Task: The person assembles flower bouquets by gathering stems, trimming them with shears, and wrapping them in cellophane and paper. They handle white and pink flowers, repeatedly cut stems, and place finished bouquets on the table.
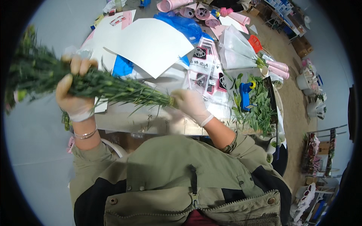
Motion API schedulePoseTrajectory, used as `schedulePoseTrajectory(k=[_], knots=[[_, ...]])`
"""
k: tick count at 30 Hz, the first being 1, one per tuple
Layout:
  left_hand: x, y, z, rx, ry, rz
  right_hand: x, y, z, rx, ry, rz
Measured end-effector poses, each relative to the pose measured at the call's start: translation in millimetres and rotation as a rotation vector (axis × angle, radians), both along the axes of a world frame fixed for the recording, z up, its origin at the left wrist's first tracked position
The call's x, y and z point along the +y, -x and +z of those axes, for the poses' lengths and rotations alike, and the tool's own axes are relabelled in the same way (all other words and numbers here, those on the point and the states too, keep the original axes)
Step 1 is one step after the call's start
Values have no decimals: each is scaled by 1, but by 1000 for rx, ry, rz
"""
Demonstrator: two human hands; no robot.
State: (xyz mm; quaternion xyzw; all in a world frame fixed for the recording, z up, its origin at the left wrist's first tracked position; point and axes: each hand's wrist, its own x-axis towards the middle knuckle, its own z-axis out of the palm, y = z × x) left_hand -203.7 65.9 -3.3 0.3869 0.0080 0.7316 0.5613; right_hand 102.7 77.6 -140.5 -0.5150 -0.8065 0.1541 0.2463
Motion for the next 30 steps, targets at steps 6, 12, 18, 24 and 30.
schedulePoseTrajectory(k=[6,12,18,24,30], knots=[[39,-49,83,275,-93,-33,55,21,136,888,743,135],[57,-79,135,739,-44,-115,72,8,245,1292,538,296],[66,-66,192,1589,-114,-114,86,-6,270,1215,470,217],[116,-51,149,2267,-543,816,118,-12,217,1463,303,271],[137,-73,28,1648,344,-395,51,-29,191,1358,373,256]])
